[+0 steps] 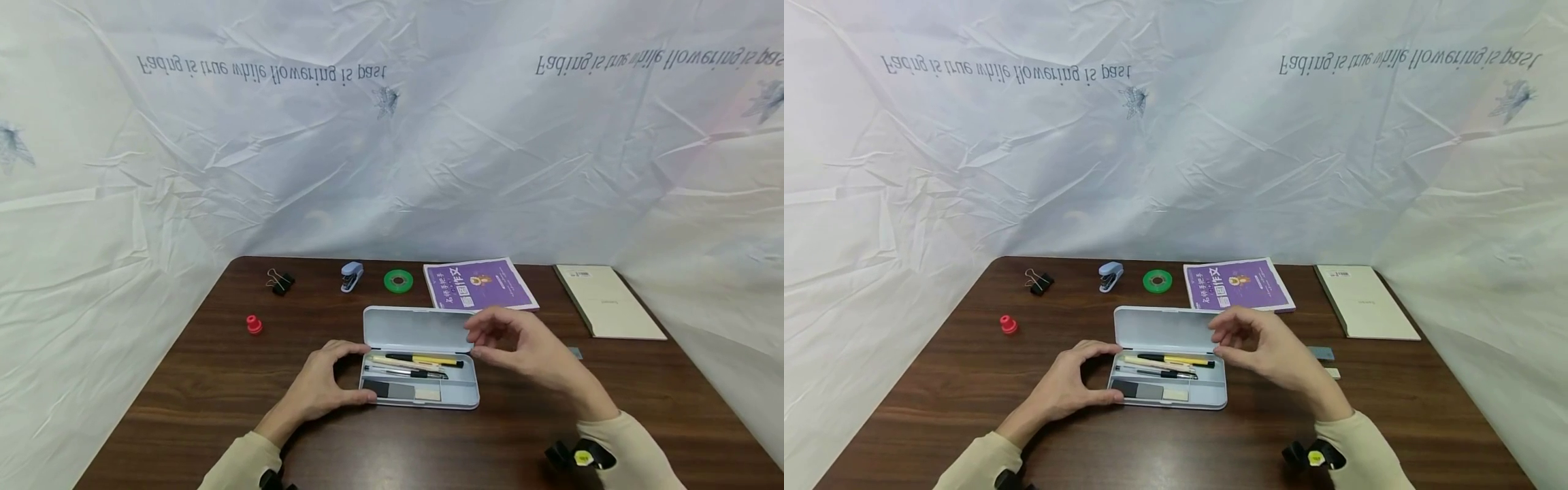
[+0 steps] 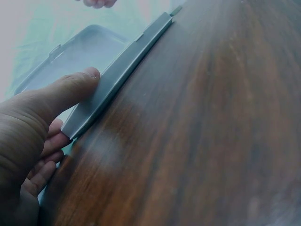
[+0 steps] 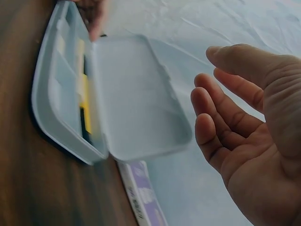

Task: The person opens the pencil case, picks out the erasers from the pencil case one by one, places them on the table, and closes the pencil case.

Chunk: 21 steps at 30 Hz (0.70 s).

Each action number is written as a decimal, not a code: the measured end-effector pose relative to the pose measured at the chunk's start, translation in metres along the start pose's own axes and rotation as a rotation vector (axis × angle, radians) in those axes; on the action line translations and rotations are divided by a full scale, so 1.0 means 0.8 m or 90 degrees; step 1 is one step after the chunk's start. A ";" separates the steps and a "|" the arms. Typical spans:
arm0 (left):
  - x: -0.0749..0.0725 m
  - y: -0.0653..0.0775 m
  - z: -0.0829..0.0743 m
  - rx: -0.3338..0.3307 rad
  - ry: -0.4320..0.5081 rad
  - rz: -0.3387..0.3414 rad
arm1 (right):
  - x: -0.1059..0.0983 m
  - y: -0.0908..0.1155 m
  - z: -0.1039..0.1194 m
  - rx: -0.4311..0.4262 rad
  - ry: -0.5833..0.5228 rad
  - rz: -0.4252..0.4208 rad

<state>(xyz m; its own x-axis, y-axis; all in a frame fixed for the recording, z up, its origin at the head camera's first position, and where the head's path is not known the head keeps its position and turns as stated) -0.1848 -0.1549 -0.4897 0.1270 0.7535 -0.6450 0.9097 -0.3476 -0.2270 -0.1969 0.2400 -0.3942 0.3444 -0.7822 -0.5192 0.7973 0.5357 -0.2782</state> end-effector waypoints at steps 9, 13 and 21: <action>-0.001 0.001 0.000 -0.002 -0.001 -0.001 | 0.047 -0.008 -0.009 0.002 0.020 0.070; -0.001 0.001 0.000 0.005 -0.001 -0.004 | 0.063 -0.011 -0.015 0.003 0.066 0.086; 0.001 0.001 0.000 0.000 0.008 -0.002 | 0.084 -0.013 -0.020 -0.003 0.106 0.104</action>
Point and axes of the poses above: each hand's wrist, its own y-axis away from the middle knuckle, its own x-axis out of the palm, z = x × y, the point moved 1 cm from there along -y, towards the middle knuckle, and after that the axes turned 1 degree about y, right-handed, at the moved point
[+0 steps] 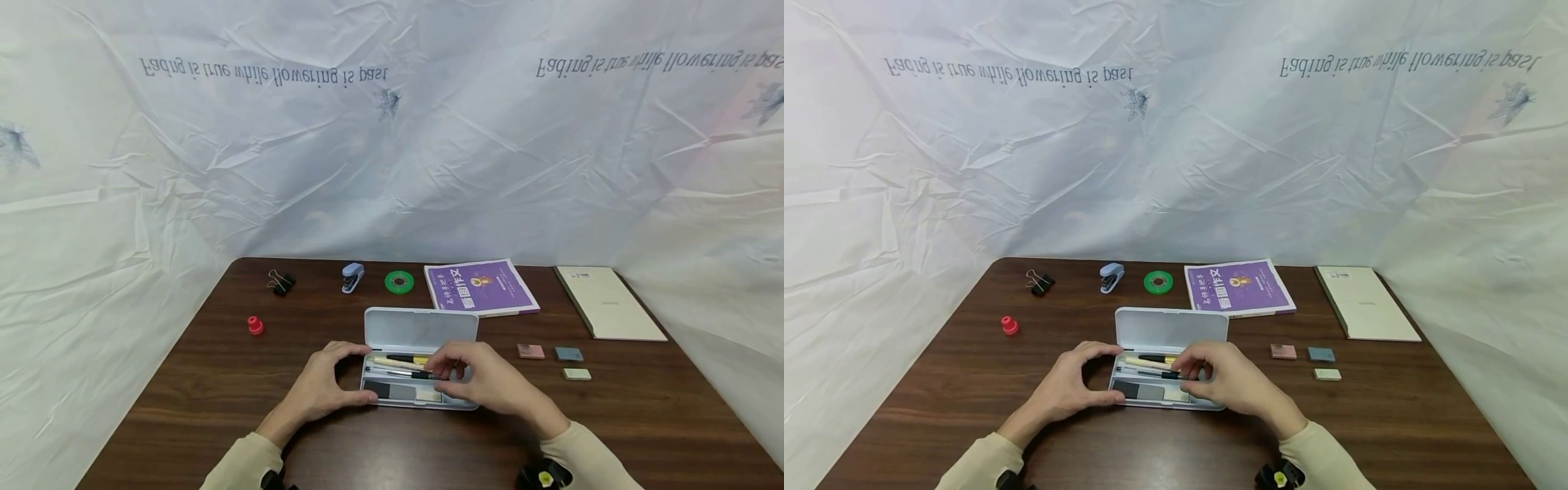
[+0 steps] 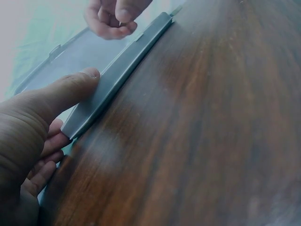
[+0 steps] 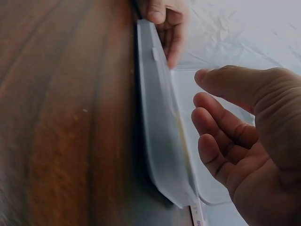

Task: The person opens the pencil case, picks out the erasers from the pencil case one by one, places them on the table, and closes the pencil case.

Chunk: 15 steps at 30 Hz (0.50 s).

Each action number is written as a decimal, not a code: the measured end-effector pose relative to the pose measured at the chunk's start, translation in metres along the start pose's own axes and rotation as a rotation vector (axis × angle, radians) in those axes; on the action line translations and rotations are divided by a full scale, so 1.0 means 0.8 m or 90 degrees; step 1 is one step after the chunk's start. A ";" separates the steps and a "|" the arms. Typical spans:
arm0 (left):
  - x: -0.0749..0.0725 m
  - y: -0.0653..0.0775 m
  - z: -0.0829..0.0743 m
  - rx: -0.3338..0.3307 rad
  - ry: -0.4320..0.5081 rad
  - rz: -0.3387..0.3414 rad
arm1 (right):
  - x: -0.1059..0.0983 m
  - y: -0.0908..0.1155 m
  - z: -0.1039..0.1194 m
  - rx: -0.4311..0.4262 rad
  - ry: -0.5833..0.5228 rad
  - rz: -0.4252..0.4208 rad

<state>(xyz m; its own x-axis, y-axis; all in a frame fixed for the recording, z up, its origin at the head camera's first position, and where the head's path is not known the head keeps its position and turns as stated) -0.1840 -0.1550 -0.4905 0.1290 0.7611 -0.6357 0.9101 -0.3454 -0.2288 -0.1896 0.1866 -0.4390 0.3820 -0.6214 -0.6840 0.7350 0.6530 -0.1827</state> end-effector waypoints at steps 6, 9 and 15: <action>0.002 -0.001 0.000 -0.002 0.004 -0.002 | 0.009 -0.002 0.001 -0.004 0.042 0.030; 0.002 -0.001 0.000 -0.004 0.006 -0.001 | 0.009 -0.004 0.003 0.006 0.069 0.052; 0.000 0.000 -0.001 -0.006 0.003 0.003 | 0.008 -0.010 0.008 0.015 0.109 0.097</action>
Point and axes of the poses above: each hand's wrist, its own y-axis away from the middle knuckle, its own x-axis out of the palm, z = x × y, the point moved 1 cm from there along -y, towards the middle knuckle, and after that the axes turned 1 degree about y, right-handed, at the moved point
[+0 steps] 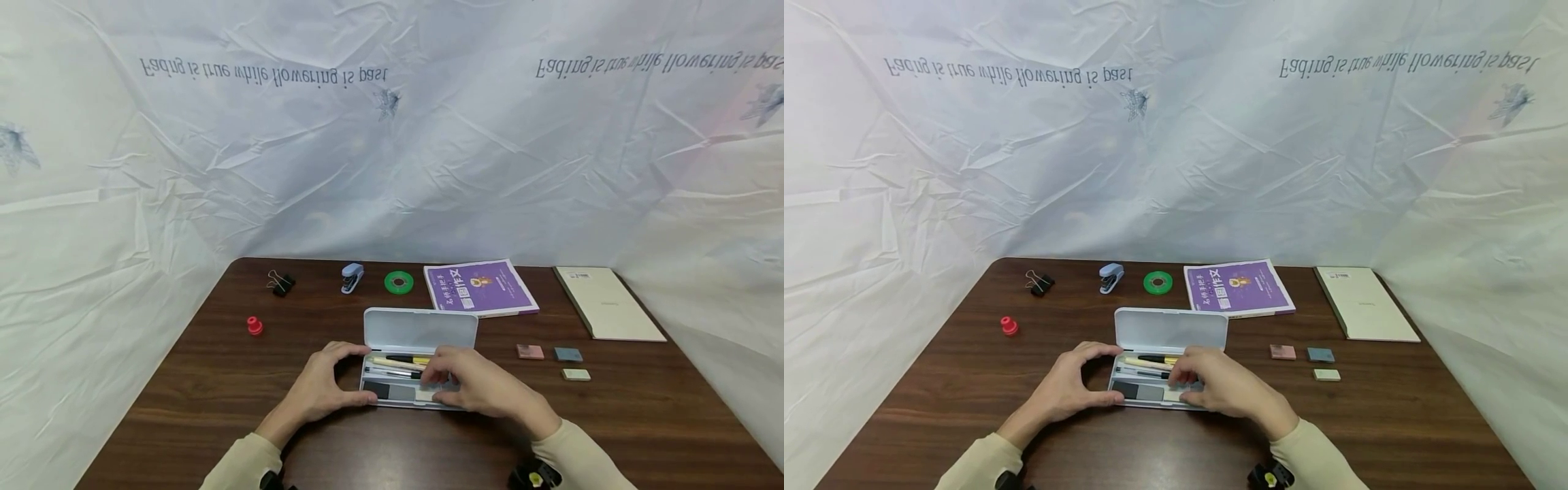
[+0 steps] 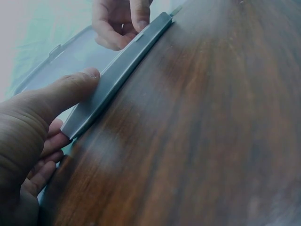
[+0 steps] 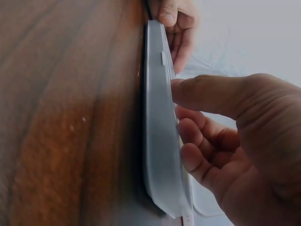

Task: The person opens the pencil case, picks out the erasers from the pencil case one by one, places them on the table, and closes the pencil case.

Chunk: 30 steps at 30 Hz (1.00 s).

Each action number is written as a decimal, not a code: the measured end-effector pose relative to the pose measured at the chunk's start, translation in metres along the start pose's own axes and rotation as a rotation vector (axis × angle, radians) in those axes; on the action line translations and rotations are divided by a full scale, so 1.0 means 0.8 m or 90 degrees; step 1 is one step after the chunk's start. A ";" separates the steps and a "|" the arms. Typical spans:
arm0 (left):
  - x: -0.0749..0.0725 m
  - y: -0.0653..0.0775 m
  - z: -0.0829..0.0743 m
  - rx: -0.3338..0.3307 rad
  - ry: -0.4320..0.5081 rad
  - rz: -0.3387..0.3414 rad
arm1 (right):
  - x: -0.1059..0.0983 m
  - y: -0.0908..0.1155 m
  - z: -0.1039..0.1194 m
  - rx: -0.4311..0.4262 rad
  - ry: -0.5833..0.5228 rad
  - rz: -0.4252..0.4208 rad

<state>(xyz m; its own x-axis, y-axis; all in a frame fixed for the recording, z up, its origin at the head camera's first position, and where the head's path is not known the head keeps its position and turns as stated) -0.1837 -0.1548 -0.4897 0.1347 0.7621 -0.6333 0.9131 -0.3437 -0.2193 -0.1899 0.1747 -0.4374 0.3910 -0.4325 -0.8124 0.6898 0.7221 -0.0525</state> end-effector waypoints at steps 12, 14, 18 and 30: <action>-0.001 0.000 0.002 0.007 -0.010 -0.001 | -0.001 -0.014 0.011 0.010 0.061 0.042; -0.001 -0.001 0.002 0.008 -0.008 0.000 | -0.001 -0.014 0.013 0.003 0.070 0.043; -0.001 -0.002 0.001 0.012 -0.010 -0.002 | -0.001 -0.013 0.017 -0.018 0.088 0.038; -0.001 -0.002 -0.001 0.024 -0.020 -0.009 | 0.001 -0.014 0.017 -0.056 0.123 0.015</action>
Point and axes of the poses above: each hand's wrist, its own y-axis away from the middle knuckle, its own x-axis out of the palm, z = x × y, the point moved 1 cm from there along -y, towards the middle knuckle, and after that the axes turned 1 degree about y, right-handed, at the moved point
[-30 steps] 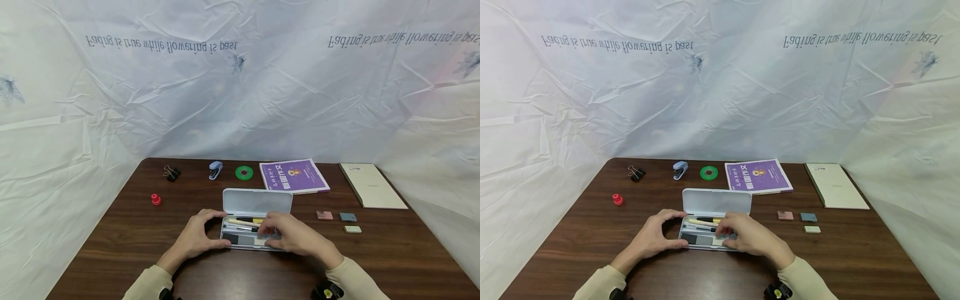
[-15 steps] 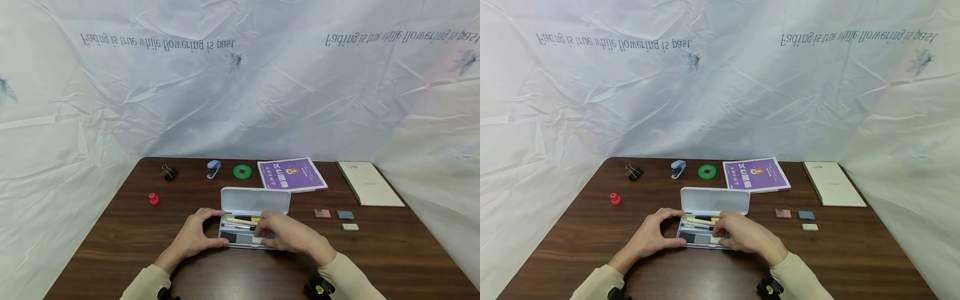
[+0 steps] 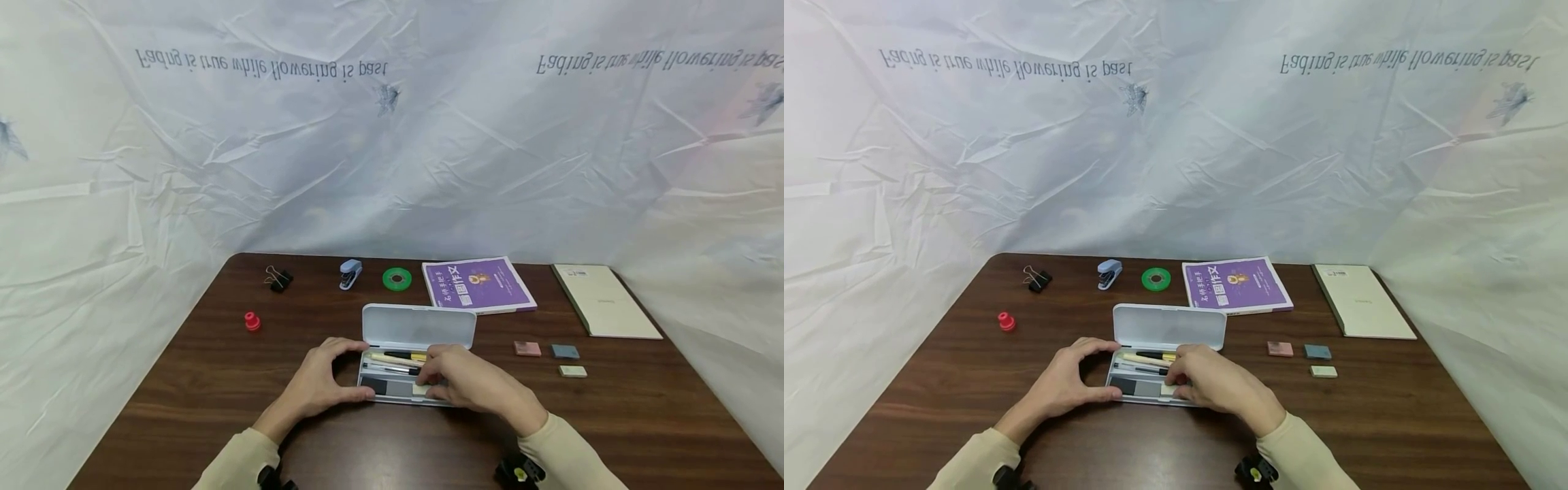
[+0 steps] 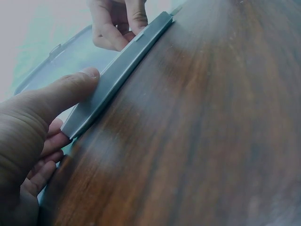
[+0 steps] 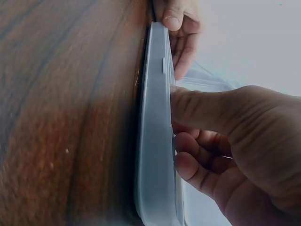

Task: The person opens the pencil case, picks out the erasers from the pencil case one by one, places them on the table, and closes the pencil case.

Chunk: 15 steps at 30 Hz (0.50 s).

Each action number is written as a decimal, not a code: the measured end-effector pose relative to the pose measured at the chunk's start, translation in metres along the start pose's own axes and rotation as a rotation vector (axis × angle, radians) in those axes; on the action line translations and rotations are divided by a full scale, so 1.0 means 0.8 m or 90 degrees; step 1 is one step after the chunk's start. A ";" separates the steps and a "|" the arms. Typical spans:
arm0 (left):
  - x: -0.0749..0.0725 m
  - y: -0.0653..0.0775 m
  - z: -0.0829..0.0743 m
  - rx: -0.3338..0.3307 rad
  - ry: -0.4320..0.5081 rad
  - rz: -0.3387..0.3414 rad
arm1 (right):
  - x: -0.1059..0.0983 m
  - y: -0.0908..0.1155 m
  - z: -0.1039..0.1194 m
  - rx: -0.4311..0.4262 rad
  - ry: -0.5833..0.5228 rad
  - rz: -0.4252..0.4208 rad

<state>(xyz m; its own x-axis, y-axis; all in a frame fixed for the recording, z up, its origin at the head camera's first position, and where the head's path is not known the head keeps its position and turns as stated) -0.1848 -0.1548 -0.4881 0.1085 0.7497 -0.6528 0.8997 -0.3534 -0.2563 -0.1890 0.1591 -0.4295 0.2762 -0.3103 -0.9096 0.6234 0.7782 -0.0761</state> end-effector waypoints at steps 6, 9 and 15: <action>0.000 -0.001 0.000 0.008 -0.003 -0.003 | 0.005 0.002 -0.008 0.032 -0.064 -0.007; 0.001 -0.001 0.001 0.007 -0.005 -0.003 | 0.008 0.003 -0.012 0.043 -0.091 -0.008; 0.000 -0.001 0.000 0.004 -0.001 -0.001 | 0.008 0.003 -0.013 0.054 -0.110 -0.009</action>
<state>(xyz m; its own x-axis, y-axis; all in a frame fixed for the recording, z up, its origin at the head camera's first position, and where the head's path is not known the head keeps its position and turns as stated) -0.1852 -0.1546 -0.4877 0.1071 0.7495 -0.6533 0.8969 -0.3564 -0.2618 -0.1931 0.1645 -0.4395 0.3841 -0.4162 -0.8242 0.6857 0.7264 -0.0472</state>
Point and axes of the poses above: each hand's wrist, its own y-axis away from the middle knuckle, its own x-axis out of the palm, z = x × y, the point moved 1 cm from there along -y, towards the middle knuckle, and after that the axes turned 1 degree about y, right-handed, at the moved point
